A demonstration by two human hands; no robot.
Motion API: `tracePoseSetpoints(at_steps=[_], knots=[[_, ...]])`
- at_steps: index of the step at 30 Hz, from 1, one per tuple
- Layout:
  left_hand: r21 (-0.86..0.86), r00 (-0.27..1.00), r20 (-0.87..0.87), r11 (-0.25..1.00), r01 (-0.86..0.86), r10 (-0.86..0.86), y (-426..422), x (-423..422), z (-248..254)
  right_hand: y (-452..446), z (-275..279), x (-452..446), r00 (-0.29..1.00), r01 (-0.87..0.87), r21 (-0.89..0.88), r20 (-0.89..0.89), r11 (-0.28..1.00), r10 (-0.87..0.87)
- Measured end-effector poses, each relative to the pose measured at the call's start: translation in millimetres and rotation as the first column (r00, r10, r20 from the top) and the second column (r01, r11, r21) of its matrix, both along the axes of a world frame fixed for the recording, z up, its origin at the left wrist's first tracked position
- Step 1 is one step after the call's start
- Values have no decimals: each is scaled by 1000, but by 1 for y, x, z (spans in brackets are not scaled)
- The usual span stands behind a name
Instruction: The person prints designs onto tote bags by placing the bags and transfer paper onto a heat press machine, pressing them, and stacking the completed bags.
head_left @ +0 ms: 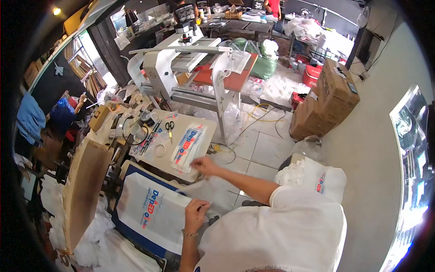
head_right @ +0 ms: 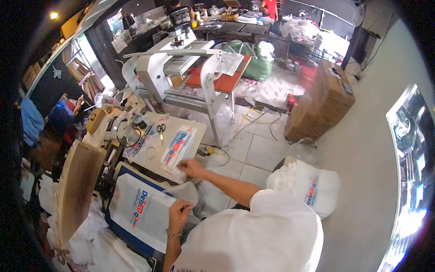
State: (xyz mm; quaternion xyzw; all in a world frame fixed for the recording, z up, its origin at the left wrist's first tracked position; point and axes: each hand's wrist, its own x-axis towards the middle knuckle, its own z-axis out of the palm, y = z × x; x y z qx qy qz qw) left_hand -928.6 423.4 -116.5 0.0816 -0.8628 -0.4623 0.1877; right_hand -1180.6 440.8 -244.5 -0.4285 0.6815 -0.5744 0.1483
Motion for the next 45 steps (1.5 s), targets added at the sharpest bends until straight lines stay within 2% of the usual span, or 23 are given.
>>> tracePoseSetpoints(at_steps=[2, 4, 6, 8, 10, 12, 14, 15, 17, 18, 20, 24, 26, 28, 29, 30, 32, 34, 36, 40, 42, 43, 45], knots=[[72, 985, 68, 985, 156, -161, 8, -17, -27, 9, 12, -34, 992, 97, 0, 82, 995, -97], [12, 972, 48, 973, 232, -232, 21, -33, -50, 18, 37, -48, 962, 265, -22, 77, 964, -263], [-51, 951, 35, 949, 310, -309, 27, -40, -60, 21, 64, -35, 968, 232, 15, 99, 973, -232], [-86, 932, 206, 943, 322, -300, 28, -42, -65, 8, 65, -9, 995, 91, 20, -29, 996, -90], [-98, 923, 228, 936, 338, -309, 20, -41, -84, -9, 57, 24, 976, -78, 16, -204, 997, 80], [-110, 916, 252, 931, 348, -312, 15, -35, -92, -16, 59, 65, 958, -166, 97, -219, 981, 183], [-188, 889, 398, 928, 320, -226, 9, -31, -92, -28, 53, 95, 908, -121, 126, -386, 985, 161], [-190, 888, 399, 927, 323, -228, 4, -26, -103, -31, 52, 103, 909, -119, 123, -386, 985, 158], [-134, 846, 469, 926, 352, -254, -2, -20, -114, -33, 60, 119, 907, -114, 325, -351, 939, 232], [-134, 845, 469, 925, 356, -257, -4, -13, -119, -34, 63, 123, 908, -111, 324, -351, 939, 228], [-21, 773, 598, 960, 280, -212, 3, -4, -90, -39, 60, 126, 885, -71, 337, -414, 939, 215], [27, 750, 606, 949, 315, -266, -7, 14, -146, -53, 50, 126, 877, -55, 288, -444, 956, 184], [173, 744, 557, 928, 331, -369, -13, 18, -178, -55, 56, 129, 903, -52, 297, -393, 954, 172], [229, 749, 542, 925, 303, -380, -14, 20, -201, -63, 50, 131, 930, -23, 272, -347, 962, 120], [283, 756, 529, 920, 270, -385, -14, 19, -205, -68, 47, 130, 959, -51, 316, -249, 947, 135], [282, 756, 529, 920, 272, -385, -17, 20, -208, -70, 43, 129, 978, -85, 355, -147, 931, 145], [186, 721, 617, 948, 257, -316, -11, 12, -151, -73, 35, 127, 983, -95, 327, -117, 940, 140], [185, 730, 604, 947, 263, -320, -10, 12, -146, -72, 34, 123, 987, -103, 301, -89, 948, 135], [184, 739, 590, 945, 269, -325, -11, 12, -154, -62, 35, 114, 979, -203, 240, 20, 949, 204], [167, 765, 548, 940, 297, -339, -12, 17, -176, -28, 28, 96, 991, -130, 149, -5, 980, 132], [179, 768, 547, 942, 283, -334, -12, 17, -177, -17, 12, 81, 988, -78, 161, 144, 984, 55], [162, 776, 538, 944, 286, -328, -12, 18, -178, -10, 14, 77, 988, -79, 160, 144, 984, 56], [145, 783, 533, 946, 289, -321, -13, 19, -180, 1, 20, 72, 901, -142, 128, 428, 982, 74]])
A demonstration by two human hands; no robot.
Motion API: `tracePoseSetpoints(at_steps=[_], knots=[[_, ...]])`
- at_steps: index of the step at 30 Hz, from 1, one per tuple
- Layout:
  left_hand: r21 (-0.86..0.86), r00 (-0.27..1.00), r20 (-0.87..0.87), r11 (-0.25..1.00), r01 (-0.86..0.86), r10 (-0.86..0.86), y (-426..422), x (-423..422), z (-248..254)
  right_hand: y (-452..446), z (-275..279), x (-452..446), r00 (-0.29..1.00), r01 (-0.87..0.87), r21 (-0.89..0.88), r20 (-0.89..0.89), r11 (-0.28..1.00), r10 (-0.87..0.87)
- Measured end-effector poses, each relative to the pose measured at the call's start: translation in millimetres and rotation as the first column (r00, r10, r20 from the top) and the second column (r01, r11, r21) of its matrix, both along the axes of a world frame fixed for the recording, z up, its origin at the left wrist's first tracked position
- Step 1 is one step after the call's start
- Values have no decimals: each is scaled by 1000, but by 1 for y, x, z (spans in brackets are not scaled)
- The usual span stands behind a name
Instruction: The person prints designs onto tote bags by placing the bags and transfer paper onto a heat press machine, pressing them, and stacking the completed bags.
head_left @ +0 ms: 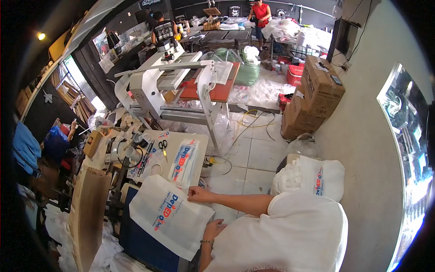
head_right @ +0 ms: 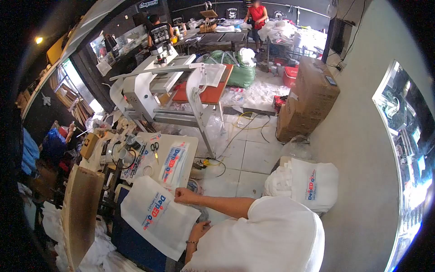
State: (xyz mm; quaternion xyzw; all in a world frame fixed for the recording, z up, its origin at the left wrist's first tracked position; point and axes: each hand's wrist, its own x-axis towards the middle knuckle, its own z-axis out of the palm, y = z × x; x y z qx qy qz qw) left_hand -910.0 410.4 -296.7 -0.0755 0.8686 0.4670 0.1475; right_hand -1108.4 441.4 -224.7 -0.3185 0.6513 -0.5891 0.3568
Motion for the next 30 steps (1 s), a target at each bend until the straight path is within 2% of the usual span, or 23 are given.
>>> tracePoseSetpoints(at_steps=[1, 3, 4, 6, 7, 9, 10, 11, 12, 13, 14, 15, 16, 17, 18, 19, 22, 24, 25, 26, 27, 28, 30], knots=[[-8, 1000, -2, 1000, 3, -3, 0, -1, -1, -2, -2, -1, 1000, -1, -2, 1, 1000, 1], [-20, 1000, -2, 1000, 0, 0, -1, 1, -1, -11, -5, -1, 987, -7, -100, 161, 995, 24], [-24, 1000, -21, 1000, 2, -3, 0, 1, -1, -19, -8, -1, 986, -13, -104, 162, 995, 30], [-32, 999, -39, 999, -7, 5, -1, 3, -2, -36, -12, 2, 1000, 6, -70, -2, 997, -7], [-38, 999, -38, 999, 7, -8, -1, 4, -4, -43, -12, 1, 1000, -6, -72, -1, 997, 6], [-41, 999, -36, 999, -16, 15, 0, 6, -9, -56, -6, -5, 992, -121, -66, 20, 990, 122], [-49, 1000, 11, 999, -8, 8, 1, 4, -11, -68, -22, -10, 989, -145, -89, 21, 986, 147], [-53, 997, 63, 998, -30, 33, 2, 8, -13, -70, -14, -12, 983, -180, -42, -43, 983, 179], [-61, 999, 39, 998, -24, 27, 4, 11, -18, -71, -5, -20, 965, -241, 3, -110, 971, 240], [-74, 999, 15, 996, -39, 40, 2, 16, -24, -72, 6, -20, 959, -282, 36, 38, 959, 280], [-90, 998, 26, 994, -58, 60, 3, 19, -26, -72, 12, -19, 964, -257, 81, -44, 963, 262], [-104, 996, 43, 991, -78, 83, 6, 21, -23, -64, 39, -19, 950, -311, 87, 56, 947, 307], [-108, 990, 87, 989, -99, 108, 7, 21, -9, -73, 34, -22, 936, -351, 46, 18, 935, 350], [-106, 984, 131, 989, -104, 118, 10, 23, 2, -83, 20, -30, 928, -355, 32, -105, 934, 357], [-121, 985, 114, 986, -113, 127, 10, 27, 1, -86, 19, -30, 921, -389, -32, 5, 921, 390], [-135, 988, 102, 985, -106, 120, 11, 31, -3, -85, 34, -24, 923, -381, -29, -73, 924, 378], [-111, 953, 60, 950, -291, 299, 21, 39, -27, -92, 57, -6, 888, -458, -74, -3, 886, 459], [-38, 904, 17, 903, -427, 428, 33, 39, -26, -88, 59, -4, 888, -460, -140, -87, 877, 452], [-40, 904, 18, 904, -427, 428, 36, 38, -22, -83, 69, -4, 888, -460, -143, -86, 877, 452], [298, 861, 181, 808, -509, 476, 38, 40, -13, -77, 82, 0, 881, -457, -109, -188, 883, 433], [453, 845, 268, 713, -535, 463, 41, 43, -6, -71, 94, 1, 865, -448, -75, -288, 891, 411], [576, 823, 361, 589, -567, 439, 43, 47, 5, -59, 101, 1, 872, -436, -69, -280, 897, 402], [756, 902, 23, 583, -298, 432, 33, 55, 26, -45, 115, -5, 894, -392, -155, -295, 907, 336]])
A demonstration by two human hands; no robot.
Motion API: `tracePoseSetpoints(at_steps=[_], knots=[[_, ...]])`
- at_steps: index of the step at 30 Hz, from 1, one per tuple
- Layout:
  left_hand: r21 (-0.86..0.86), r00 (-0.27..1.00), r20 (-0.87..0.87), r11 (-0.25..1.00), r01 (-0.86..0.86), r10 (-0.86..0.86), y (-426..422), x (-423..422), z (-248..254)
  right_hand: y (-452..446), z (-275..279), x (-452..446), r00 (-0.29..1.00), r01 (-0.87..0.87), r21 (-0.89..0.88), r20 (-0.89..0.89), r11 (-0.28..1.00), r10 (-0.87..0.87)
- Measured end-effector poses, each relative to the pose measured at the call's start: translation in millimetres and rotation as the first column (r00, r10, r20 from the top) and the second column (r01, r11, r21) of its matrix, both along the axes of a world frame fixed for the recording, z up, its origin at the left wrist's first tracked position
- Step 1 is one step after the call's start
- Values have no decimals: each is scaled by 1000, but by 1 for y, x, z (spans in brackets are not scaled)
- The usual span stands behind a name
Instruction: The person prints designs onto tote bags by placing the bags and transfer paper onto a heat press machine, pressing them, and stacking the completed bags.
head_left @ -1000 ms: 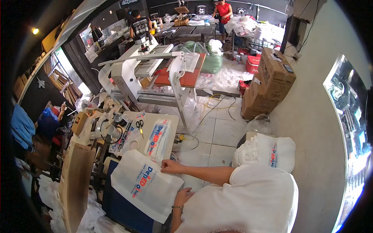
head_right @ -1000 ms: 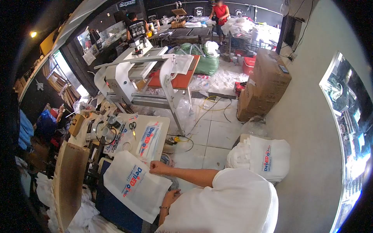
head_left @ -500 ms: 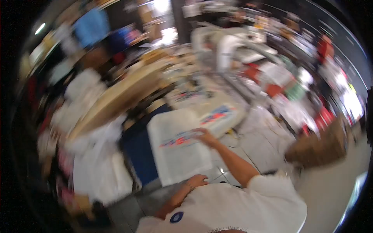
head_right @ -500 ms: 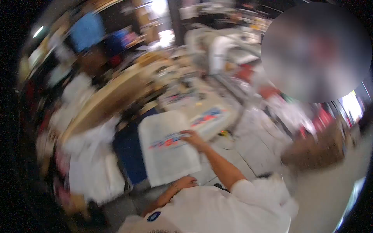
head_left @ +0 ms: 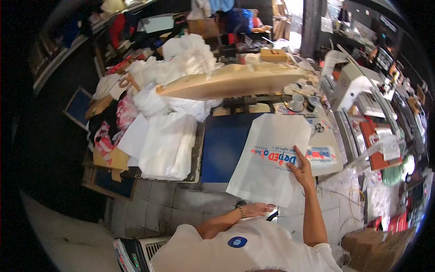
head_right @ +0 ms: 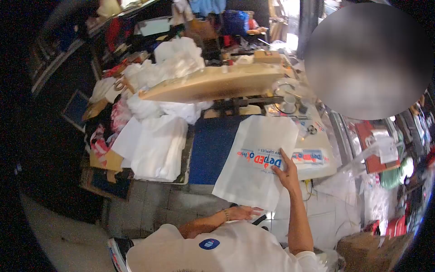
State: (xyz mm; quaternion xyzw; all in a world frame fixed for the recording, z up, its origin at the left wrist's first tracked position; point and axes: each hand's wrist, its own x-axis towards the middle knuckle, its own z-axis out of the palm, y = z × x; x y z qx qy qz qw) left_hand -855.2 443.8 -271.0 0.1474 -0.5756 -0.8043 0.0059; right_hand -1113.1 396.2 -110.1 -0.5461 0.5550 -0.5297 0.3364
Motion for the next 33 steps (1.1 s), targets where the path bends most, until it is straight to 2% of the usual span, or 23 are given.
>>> tracePoseSetpoints(at_steps=[1, 2, 3, 4, 5, 7, 8, 9, 10, 12, 13, 15, 18, 19, 21, 23, 25, 27, 29, 30, 31, 32, 33], knots=[[6, 999, -2, 999, 43, -43, -2, -1, -1, 10, 3, -5, 999, 43, 6, -2, 999, -43], [299, 994, 29, 949, -105, 101, -1, -6, -4, 26, 5, -12, 988, 98, -32, -115, 995, -101], [547, 971, 121, 803, -238, 205, -3, -16, -3, 44, 8, -23, 957, 168, -72, -226, 983, -181], [545, 987, 123, 824, -155, 104, -10, -25, 9, 62, 12, -30, 943, 228, -109, -223, 968, -247], [604, 953, 205, 738, -302, 222, -10, -36, 31, 80, 14, -39, 912, 333, -109, -217, 937, -349], [638, 926, 307, 675, -371, 220, -2, -60, 54, 125, 7, -59, 879, 438, -104, -161, 893, -450], [421, 905, 302, 810, -408, 299, -4, -68, 62, 144, 2, -64, 826, 528, -103, -170, 843, -538], [177, 889, 250, 884, -432, 384, -7, -77, 66, 159, -9, -67, 800, 598, -106, 16, 794, -600], [170, 915, 253, 917, -361, 313, -2, -91, 67, 178, -21, -74, 750, 655, -110, 211, 748, -627], [-66, 957, 48, 957, -282, 285, 8, -121, 72, 229, -45, -99, 607, 790, -75, 235, 609, -759], [-71, 973, 50, 972, -222, 226, 15, -135, 80, 253, -52, -106, 504, 858, -34, 249, 512, -827], [-277, 985, 173, 958, 69, -20, 42, -168, 111, 309, -48, -116, 392, 904, 9, 387, 428, -835], [-316, 933, 137, 878, 359, -333, 74, -218, 97, 395, -85, -130, 179, 975, 87, 229, 204, -957], [-328, 921, 135, 860, 390, -366, 86, -237, 95, 423, -85, -127, 145, 983, 79, 238, 167, -960], [-401, 829, 138, 735, 547, -541, 121, -267, 92, 481, -68, -108, -24, 998, -63, 81, -29, -996], [-388, 776, 85, 696, 604, -625, 163, -286, 94, 536, -52, -78, -160, 976, -137, 88, -171, -983], [-370, 728, 34, 668, 645, -684, 209, -296, 103, 578, -39, -43, -227, 945, -147, 353, -294, -908], [-365, 656, 58, 596, 715, -752, 255, -297, 112, 613, -35, -6, -434, 858, -186, 233, -478, -870], [-256, 646, 46, 616, 745, -762, 299, -299, 100, 648, -68, 24, -452, 840, -92, 427, -535, -783], [-147, 634, 37, 623, 768, -773, 314, -296, 93, 664, -89, 38, -454, 843, -84, 420, -531, -786], [-137, 635, 42, 626, 768, -771, 324, -294, 85, 678, -115, 49, -523, 824, 46, 442, -564, -728], [-55, 593, 172, 594, 803, -786, 331, -293, 74, 689, -141, 58, -592, 791, 174, 454, -586, -666], [31, 532, 293, 564, 825, -794, 337, -292, 62, 697, -167, 65, -594, 791, 177, 448, -585, -668]])
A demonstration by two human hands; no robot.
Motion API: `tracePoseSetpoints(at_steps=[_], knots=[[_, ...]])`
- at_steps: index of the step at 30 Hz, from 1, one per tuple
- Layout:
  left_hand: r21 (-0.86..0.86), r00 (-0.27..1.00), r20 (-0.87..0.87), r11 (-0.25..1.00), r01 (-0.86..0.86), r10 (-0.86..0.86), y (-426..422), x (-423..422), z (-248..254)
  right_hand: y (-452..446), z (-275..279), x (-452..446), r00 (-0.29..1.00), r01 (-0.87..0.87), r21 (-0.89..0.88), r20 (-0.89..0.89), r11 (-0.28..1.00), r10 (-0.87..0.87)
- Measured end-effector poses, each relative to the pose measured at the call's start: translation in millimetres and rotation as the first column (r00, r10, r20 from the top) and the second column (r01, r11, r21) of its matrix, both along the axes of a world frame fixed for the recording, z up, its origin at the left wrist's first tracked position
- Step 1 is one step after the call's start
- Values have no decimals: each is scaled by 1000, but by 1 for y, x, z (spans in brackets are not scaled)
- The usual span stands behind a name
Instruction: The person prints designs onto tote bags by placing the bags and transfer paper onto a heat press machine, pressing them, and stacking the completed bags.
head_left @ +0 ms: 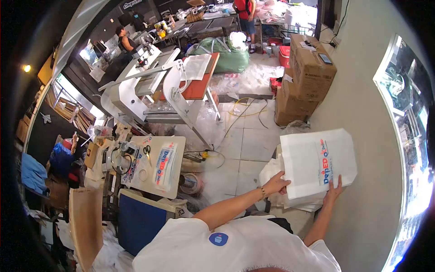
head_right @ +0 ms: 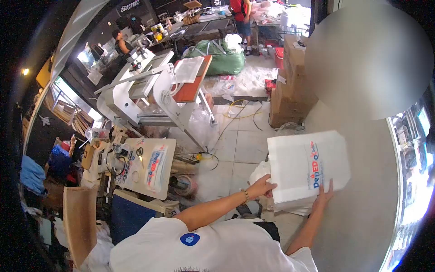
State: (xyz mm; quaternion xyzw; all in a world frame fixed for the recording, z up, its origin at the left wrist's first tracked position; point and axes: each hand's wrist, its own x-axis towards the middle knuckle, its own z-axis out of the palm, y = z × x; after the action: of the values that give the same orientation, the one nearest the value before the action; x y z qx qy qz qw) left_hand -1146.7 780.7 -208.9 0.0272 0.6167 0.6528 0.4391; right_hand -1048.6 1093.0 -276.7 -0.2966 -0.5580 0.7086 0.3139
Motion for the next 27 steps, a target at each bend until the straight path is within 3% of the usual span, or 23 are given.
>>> tracePoseSetpoints(at_steps=[2, 5, 6, 8, 9, 11, 12, 13, 14, 15, 16, 17, 18, 19, 21, 23, 24, 27], knots=[[36, 999, 40, 999, -17, 16, -7, 12, -28, 12, -56, 9, 997, 64, -27, 38, 998, -63], [-199, 963, -157, 962, 185, -218, -51, 33, -69, 34, -147, 20, 987, 76, -94, 148, 993, -61], [-258, 947, -203, 946, 195, -250, -73, 40, -99, 33, -155, 21, 985, 56, -87, 167, 995, -41], [-380, 903, -283, 902, 204, -324, -133, 57, -150, 31, -165, 25, 930, 52, -87, 367, 995, -17], [-462, 945, -193, 874, 150, -264, -157, 60, -130, 44, -187, 20, 913, -22, -72, 405, 997, 49], [-682, 971, -139, 730, 47, -192, -242, 89, -214, 71, -229, 31, 837, -32, -91, 542, 995, 77], [-809, 993, -117, 582, -83, -21, -279, 107, -235, 77, -218, 43, 787, -124, -76, 599, 989, 145], [-908, 979, -197, 386, -161, -54, -323, 123, -252, 68, -197, 34, 747, -135, -87, 646, 987, 159], [-911, 976, -186, 353, -214, 112, -358, 139, -211, 54, -179, 22, 718, -130, -97, 678, 987, 162], [-912, 972, -167, 349, -215, 163, -367, 153, -174, 39, -149, 16, 455, -188, 26, 888, 982, 63], [-880, 863, -112, 354, -317, 493, -373, 158, -138, 44, -154, 15, 451, -230, 32, 889, 973, 77], [-845, 652, -40, 322, -426, 757, -387, 156, -118, 65, -181, 12, 301, -203, 150, 950, 968, -84], [-840, 615, -40, 307, -447, 787, -403, 161, -140, 75, -194, -1, 141, -201, 275, 958, 940, -250], [-793, 618, 8, 382, -474, 786, -422, 174, -183, 43, -155, -8, 127, -275, 331, 943, 903, -307], [-739, 561, 45, 405, -538, 827, -431, 218, -189, 2, -124, -27, 151, -412, 381, 924, 828, -350], [-742, 525, 68, 395, -542, 849, -420, 270, -190, -5, -125, -53, 356, -564, 516, 856, 645, -373], [-751, 499, 83, 383, -538, 863, -414, 303, -192, -20, -126, -68, 385, -608, 515, 857, 604, -343], [-783, 357, 140, 324, -531, 924, -397, 418, -194, -105, -80, -108, 672, -629, 729, 685, 272, -283]])
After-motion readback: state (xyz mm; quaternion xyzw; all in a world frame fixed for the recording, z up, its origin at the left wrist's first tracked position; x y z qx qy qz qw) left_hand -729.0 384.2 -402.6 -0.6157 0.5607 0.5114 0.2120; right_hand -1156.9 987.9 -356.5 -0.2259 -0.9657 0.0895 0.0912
